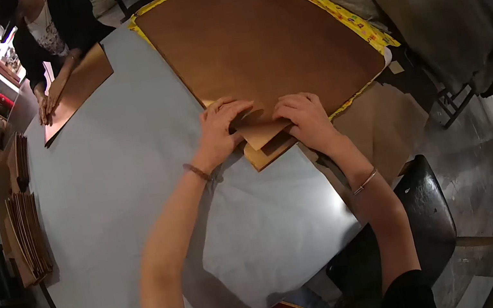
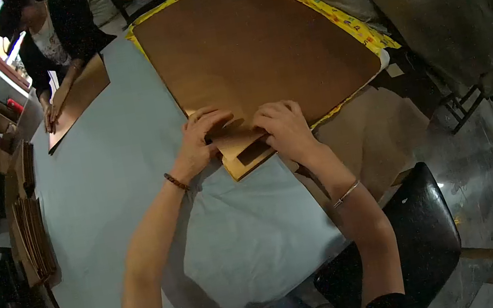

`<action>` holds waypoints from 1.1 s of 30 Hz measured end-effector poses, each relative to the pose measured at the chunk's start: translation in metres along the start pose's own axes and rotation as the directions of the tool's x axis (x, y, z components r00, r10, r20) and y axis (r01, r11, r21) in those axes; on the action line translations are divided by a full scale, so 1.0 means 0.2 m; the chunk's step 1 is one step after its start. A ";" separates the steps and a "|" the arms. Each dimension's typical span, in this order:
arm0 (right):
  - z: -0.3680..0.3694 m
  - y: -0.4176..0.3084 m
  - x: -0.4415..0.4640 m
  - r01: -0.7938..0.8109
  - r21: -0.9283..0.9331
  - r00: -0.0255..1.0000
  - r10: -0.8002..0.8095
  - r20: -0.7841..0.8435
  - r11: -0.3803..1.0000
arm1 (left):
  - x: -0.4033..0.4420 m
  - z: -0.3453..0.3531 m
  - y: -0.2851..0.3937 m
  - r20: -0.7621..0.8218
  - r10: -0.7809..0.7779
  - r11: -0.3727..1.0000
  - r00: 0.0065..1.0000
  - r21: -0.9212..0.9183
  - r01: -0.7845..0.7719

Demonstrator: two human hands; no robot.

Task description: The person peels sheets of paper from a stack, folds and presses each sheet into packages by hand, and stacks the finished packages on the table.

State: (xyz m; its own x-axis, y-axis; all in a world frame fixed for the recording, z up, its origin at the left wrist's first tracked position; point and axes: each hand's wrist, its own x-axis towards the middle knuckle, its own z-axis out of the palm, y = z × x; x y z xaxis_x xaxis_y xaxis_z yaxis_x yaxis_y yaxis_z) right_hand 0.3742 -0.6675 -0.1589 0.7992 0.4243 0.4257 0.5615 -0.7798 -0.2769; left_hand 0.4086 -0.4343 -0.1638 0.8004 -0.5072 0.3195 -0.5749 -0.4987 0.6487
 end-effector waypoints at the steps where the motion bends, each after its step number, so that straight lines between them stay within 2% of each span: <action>1: -0.01 0.00 0.00 -0.021 -0.008 1.000 0.021 0.010 1.000 | 0.00 0.00 -0.01 0.028 0.001 1.000 1.000 -0.001 -0.001; 4: -0.02 -0.01 0.02 -0.043 -0.014 0.999 0.044 0.024 0.999 | -0.01 0.03 -0.03 0.057 0.025 0.995 0.998 0.096 -0.030; 5: -0.02 -0.03 0.03 -0.038 -0.011 0.999 0.038 0.027 0.999 | -0.01 0.02 -0.04 0.077 0.066 0.995 0.995 0.063 -0.071; 7: -0.01 -0.08 0.04 -0.134 0.006 0.990 0.134 0.035 0.991 | -0.01 0.05 -0.04 0.069 0.095 0.992 0.993 0.081 -0.100; 9: 0.00 -0.09 0.04 -0.085 0.037 0.996 0.086 -0.018 0.996 | -0.01 0.04 -0.02 0.079 0.139 0.985 0.987 0.091 -0.146; 11: -0.01 -0.12 0.05 -0.157 0.060 0.988 0.156 0.014 0.986 | -0.01 0.05 -0.01 0.086 0.137 0.983 0.987 0.107 -0.146; 14: 0.00 -0.12 0.06 -0.145 0.109 0.989 0.144 0.019 0.983 | -0.01 0.09 -0.02 0.092 0.144 0.972 0.985 0.172 -0.158; 17: -0.04 -0.13 0.06 -0.155 0.054 0.986 0.151 0.069 0.986 | -0.01 0.08 -0.01 0.106 0.177 0.971 0.979 0.145 -0.191; 20: -0.04 -0.11 0.06 -0.130 0.043 0.991 0.128 0.036 0.991 | -0.03 0.06 0.06 0.100 0.144 0.984 0.985 0.094 -0.153; 24: -0.02 -0.12 0.06 -0.156 0.033 0.985 0.153 0.075 0.987 | -0.02 0.08 0.05 0.149 0.164 0.979 0.975 0.101 -0.180; 27: -0.04 -0.07 0.05 -0.148 0.113 0.985 0.135 0.110 0.983 | -0.03 0.07 0.03 0.123 0.132 0.990 0.984 0.029 -0.136; 29: -0.05 -0.05 0.04 -0.154 0.116 0.972 0.129 0.195 0.981 | -0.03 0.09 -0.04 0.137 0.241 0.954 0.961 0.150 -0.260; 30: -0.06 -0.06 0.03 -0.140 0.120 0.974 0.115 0.194 0.983 | -0.03 0.08 -0.03 0.104 0.234 0.965 0.967 0.094 -0.244; 33: -0.09 -0.05 0.03 -0.133 0.035 0.970 0.123 0.208 0.991 | -0.02 0.02 -0.01 0.052 0.235 0.971 0.971 0.037 -0.237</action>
State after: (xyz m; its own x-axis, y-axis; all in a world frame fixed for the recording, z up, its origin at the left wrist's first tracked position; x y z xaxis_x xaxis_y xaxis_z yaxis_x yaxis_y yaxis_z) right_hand 0.3694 -0.6649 -0.1385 0.8890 0.4120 0.1997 0.4576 -0.8126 -0.3609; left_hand 0.4056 -0.4349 -0.1690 0.6327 -0.6464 0.4265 -0.7544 -0.3900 0.5281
